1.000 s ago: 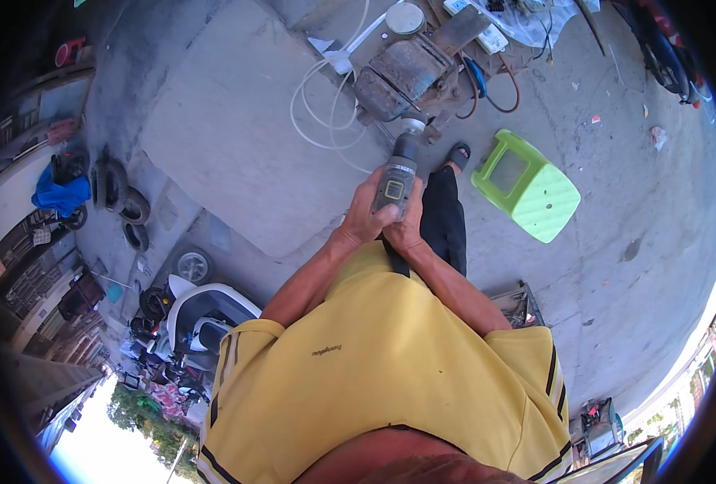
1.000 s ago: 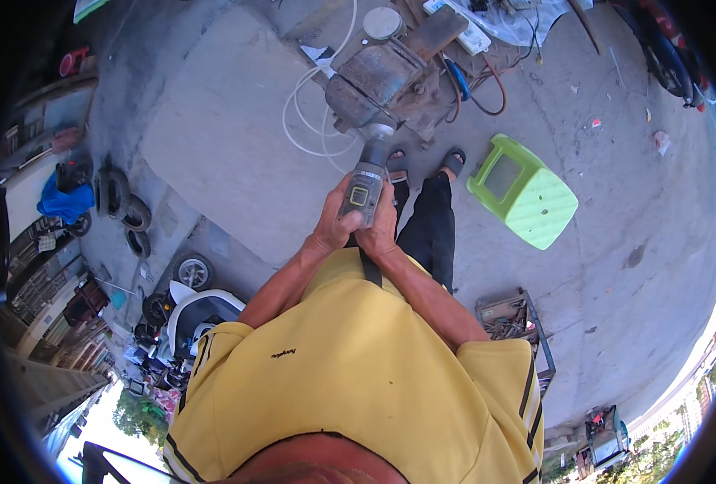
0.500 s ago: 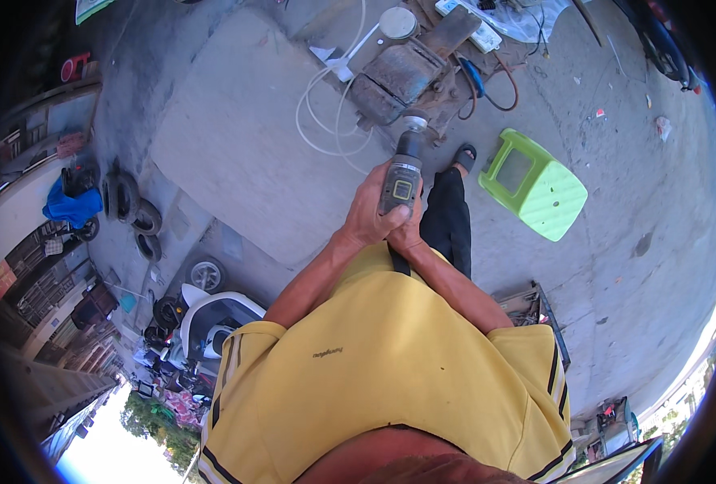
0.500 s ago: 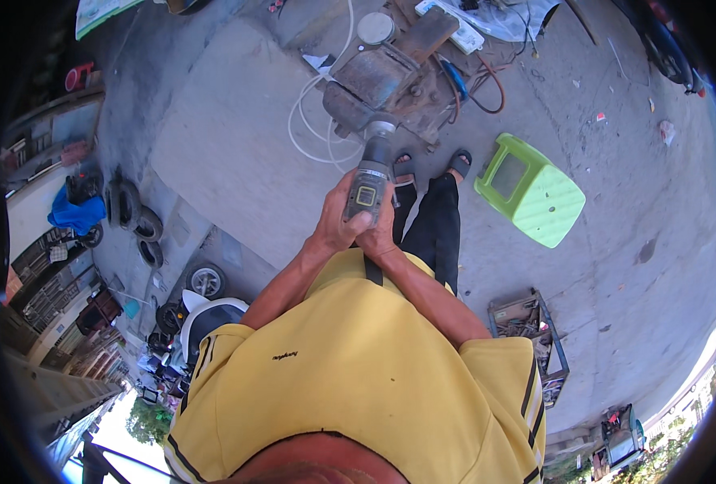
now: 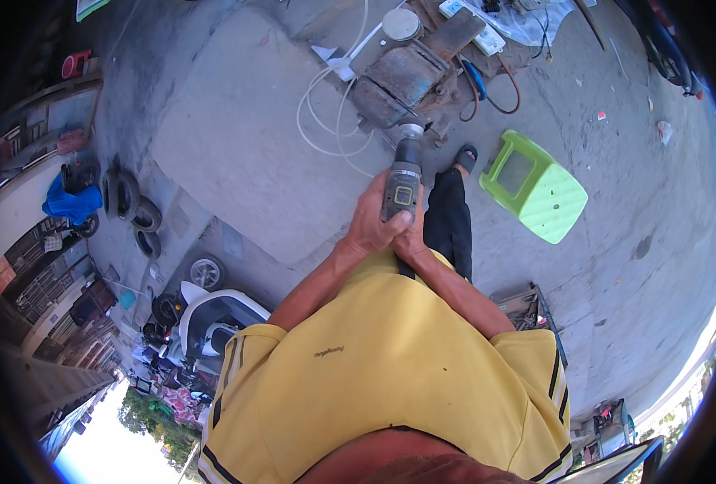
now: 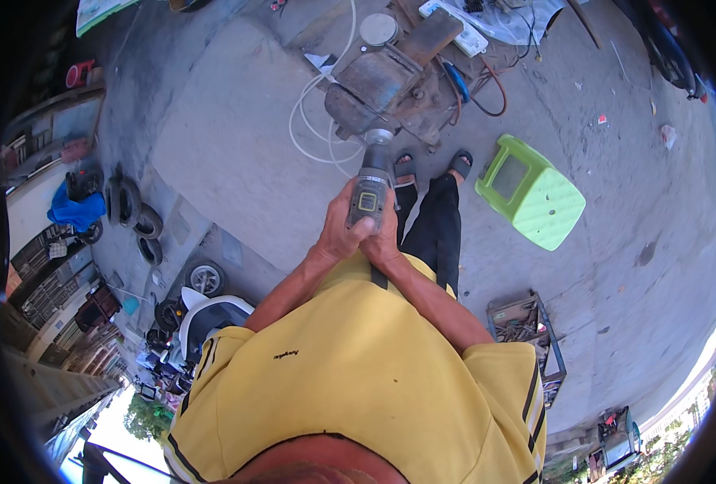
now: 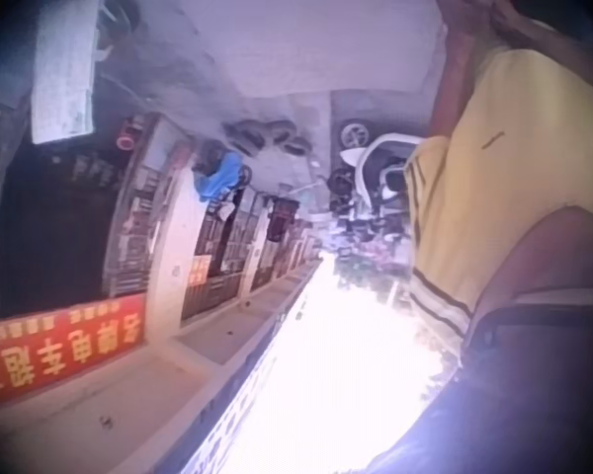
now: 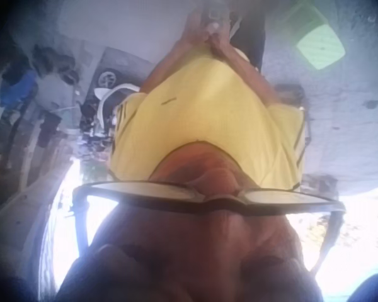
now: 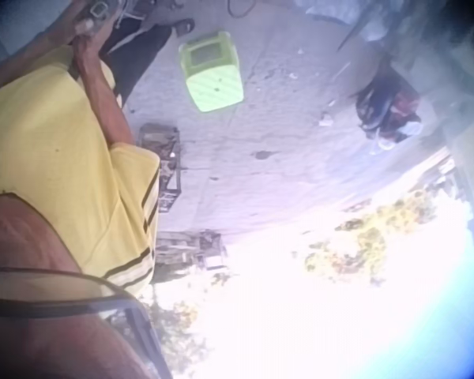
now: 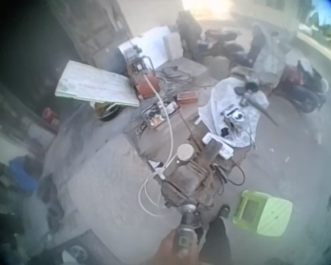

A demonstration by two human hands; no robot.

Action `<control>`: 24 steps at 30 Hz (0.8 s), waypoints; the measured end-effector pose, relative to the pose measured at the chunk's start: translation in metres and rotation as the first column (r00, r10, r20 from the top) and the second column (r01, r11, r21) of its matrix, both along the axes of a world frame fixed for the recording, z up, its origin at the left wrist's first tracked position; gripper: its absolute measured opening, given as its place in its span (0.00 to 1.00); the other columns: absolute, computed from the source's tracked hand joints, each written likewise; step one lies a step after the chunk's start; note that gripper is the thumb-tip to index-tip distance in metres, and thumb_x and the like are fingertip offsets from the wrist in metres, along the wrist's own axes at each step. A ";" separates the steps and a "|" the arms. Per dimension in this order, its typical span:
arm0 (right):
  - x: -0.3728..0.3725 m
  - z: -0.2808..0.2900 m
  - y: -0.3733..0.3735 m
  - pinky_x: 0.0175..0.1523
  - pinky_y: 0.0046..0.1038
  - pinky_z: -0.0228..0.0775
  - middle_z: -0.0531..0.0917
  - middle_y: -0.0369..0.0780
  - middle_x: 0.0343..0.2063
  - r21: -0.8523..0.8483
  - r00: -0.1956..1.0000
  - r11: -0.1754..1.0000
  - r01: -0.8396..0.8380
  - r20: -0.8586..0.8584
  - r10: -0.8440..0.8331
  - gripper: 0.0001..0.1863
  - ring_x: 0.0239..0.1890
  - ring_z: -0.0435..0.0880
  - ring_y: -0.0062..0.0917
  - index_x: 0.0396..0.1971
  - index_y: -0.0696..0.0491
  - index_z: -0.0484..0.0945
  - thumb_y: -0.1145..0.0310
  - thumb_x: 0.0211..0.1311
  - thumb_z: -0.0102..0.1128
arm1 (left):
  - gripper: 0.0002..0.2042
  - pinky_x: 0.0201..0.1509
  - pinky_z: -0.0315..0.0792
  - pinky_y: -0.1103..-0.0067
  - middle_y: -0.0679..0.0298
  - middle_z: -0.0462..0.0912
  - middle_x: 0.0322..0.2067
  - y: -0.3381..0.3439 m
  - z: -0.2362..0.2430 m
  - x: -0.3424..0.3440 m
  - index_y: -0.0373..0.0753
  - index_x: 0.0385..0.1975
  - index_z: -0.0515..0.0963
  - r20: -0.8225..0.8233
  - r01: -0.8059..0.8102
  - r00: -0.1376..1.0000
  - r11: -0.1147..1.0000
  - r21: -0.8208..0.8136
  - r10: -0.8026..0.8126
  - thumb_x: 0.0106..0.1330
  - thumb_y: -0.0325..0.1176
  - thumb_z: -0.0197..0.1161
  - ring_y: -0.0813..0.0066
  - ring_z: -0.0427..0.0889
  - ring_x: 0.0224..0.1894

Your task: The person uses a cordless drill to bore a hole into a metal rod clamped in a bench vise. They briefly remove the drill bit, swap it for another, and then continue drilling the same rod.

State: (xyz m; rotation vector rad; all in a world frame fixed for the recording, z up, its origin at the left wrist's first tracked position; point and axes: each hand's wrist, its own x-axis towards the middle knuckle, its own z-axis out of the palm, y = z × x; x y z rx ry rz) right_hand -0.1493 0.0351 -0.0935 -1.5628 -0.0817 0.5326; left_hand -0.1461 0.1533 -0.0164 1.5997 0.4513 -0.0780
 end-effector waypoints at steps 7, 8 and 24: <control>-0.002 -0.001 -0.007 0.45 0.29 0.75 0.77 0.36 0.40 0.010 0.999 1.000 -0.025 -0.047 0.025 0.27 0.39 0.78 0.26 0.55 0.52 0.66 0.68 0.59 0.70 | 0.40 0.54 0.76 0.70 0.55 0.82 0.45 -0.008 -0.012 -0.008 0.30 0.57 0.72 -0.017 -0.043 0.999 0.999 -0.005 0.043 0.53 0.60 0.63 0.65 0.83 0.47; -0.002 -0.002 -0.008 0.45 0.29 0.75 0.77 0.36 0.40 0.010 0.998 1.000 -0.029 -0.054 0.030 0.27 0.39 0.78 0.25 0.54 0.52 0.66 0.68 0.59 0.70 | 0.40 0.54 0.76 0.70 0.55 0.82 0.45 -0.009 -0.010 -0.008 0.30 0.57 0.72 -0.012 -0.045 0.999 0.999 -0.008 0.045 0.53 0.60 0.63 0.65 0.83 0.47; -0.002 -0.006 -0.034 0.45 0.27 0.75 0.76 0.34 0.40 -0.004 0.990 0.998 -0.063 -0.125 0.062 0.26 0.39 0.76 0.21 0.54 0.52 0.67 0.69 0.59 0.70 | 0.42 0.58 0.72 0.63 0.49 0.78 0.48 -0.020 -0.009 -0.012 0.30 0.59 0.69 0.035 -0.077 0.996 0.997 0.001 0.077 0.56 0.63 0.64 0.52 0.79 0.49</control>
